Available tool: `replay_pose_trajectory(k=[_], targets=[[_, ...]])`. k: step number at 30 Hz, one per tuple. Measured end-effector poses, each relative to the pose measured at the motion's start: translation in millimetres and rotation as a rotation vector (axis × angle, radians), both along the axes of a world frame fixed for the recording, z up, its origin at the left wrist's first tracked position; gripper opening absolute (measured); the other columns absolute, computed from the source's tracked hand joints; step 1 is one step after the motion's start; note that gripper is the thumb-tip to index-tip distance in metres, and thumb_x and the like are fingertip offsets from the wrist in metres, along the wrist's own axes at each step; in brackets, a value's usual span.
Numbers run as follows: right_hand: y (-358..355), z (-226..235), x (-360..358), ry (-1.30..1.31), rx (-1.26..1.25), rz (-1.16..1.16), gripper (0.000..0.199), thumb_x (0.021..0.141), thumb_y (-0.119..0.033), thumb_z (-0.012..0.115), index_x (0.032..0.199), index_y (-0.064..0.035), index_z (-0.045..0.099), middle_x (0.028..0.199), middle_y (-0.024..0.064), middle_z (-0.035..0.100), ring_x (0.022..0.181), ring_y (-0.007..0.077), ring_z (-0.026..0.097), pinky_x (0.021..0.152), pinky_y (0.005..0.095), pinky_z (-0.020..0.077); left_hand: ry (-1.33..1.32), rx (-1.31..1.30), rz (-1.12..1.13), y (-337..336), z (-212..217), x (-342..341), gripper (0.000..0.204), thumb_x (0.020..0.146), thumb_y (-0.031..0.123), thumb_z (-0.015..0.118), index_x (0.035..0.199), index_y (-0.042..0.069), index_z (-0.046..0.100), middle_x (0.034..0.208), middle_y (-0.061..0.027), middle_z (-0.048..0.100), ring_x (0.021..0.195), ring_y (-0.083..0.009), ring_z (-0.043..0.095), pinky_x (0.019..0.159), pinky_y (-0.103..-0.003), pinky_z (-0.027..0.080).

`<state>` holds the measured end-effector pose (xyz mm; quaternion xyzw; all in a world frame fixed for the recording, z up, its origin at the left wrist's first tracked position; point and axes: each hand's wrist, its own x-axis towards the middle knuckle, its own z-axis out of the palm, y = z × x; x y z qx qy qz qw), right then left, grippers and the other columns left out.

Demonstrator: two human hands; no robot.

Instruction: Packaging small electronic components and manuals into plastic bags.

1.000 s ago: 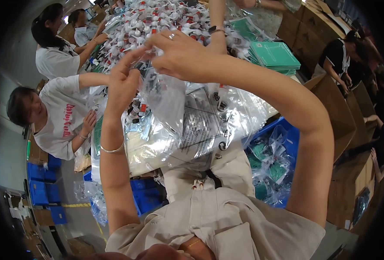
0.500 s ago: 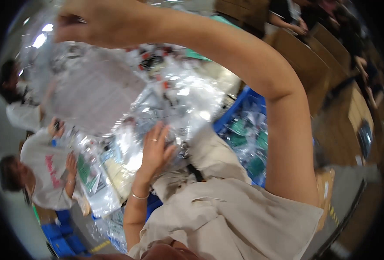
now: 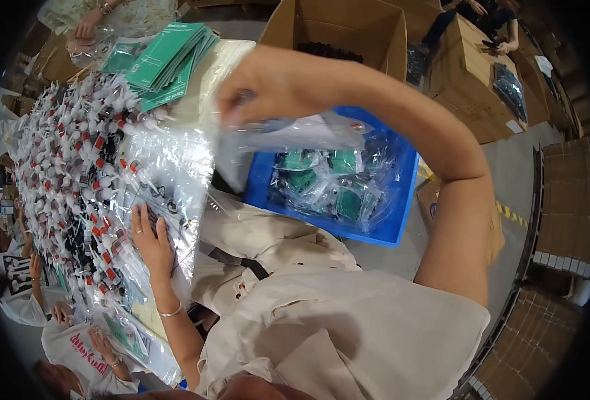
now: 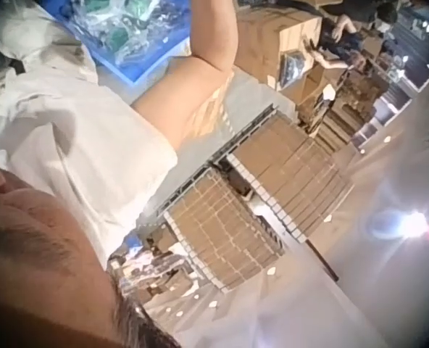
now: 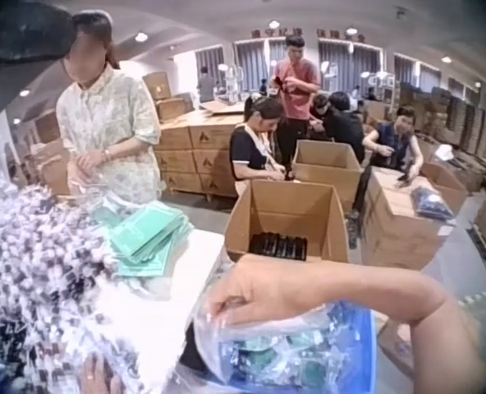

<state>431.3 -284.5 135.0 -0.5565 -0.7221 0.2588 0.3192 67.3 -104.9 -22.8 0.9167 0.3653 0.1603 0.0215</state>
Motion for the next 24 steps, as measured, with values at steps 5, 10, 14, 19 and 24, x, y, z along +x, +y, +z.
replay_pose_trajectory(k=[5,10,14,19,24], targets=[[-33,-85,67,-0.083,-0.332,-0.060,0.009,0.075,-0.013,0.065,0.078,-0.0048,0.067,0.072,0.0052,0.065,0.066,0.0127,0.058,0.063,0.0281,0.0459,-0.109,-0.090,-0.026,-1,5,7,0.043,0.088,0.018,0.053,0.127,0.003,0.046,0.137,-0.0177,0.037,0.125,-0.0354,0.034,0.105,-0.044,0.025],[-81,-200,141,0.153,-0.493,0.256,0.008,0.076,-0.013,0.063,0.078,-0.0072,0.068,0.071,0.0056,0.063,0.067,0.0156,0.058,0.063,0.0298,0.0460,-0.175,-0.006,-0.054,-10,9,-3,0.037,0.085,0.018,0.055,0.117,0.002,0.051,0.129,-0.0189,0.044,0.122,-0.0373,0.038,0.103,-0.046,0.029],[-211,-318,163,0.050,-1.069,-0.013,0.018,0.073,-0.021,0.068,0.087,-0.0096,0.071,0.088,0.0061,0.068,0.083,0.0202,0.063,0.077,0.0360,0.0476,-0.302,-0.045,-0.100,-24,-5,30,0.042,0.078,0.023,0.064,0.110,0.000,0.052,0.122,-0.0207,0.048,0.113,-0.0382,0.044,0.096,-0.046,0.034],[-182,-297,97,-0.757,-0.878,-0.003,0.048,0.066,-0.030,0.074,0.109,-0.0120,0.063,0.108,0.0161,0.060,0.108,0.0323,0.053,0.090,0.0400,0.0430,-0.374,-0.037,0.097,-60,13,57,0.039,0.075,0.032,0.068,0.096,0.003,0.055,0.114,-0.0170,0.047,0.113,-0.0364,0.041,0.095,-0.056,0.028],[-47,-192,-5,-0.364,-0.383,-0.038,0.029,0.078,-0.017,0.062,0.104,-0.0044,0.061,0.101,0.0160,0.060,0.092,0.0334,0.058,0.080,0.0407,0.0465,-0.269,0.101,0.156,-42,-14,68,0.028,0.076,0.028,0.066,0.087,0.005,0.054,0.109,-0.0119,0.049,0.114,-0.0310,0.042,0.098,-0.058,0.022]])
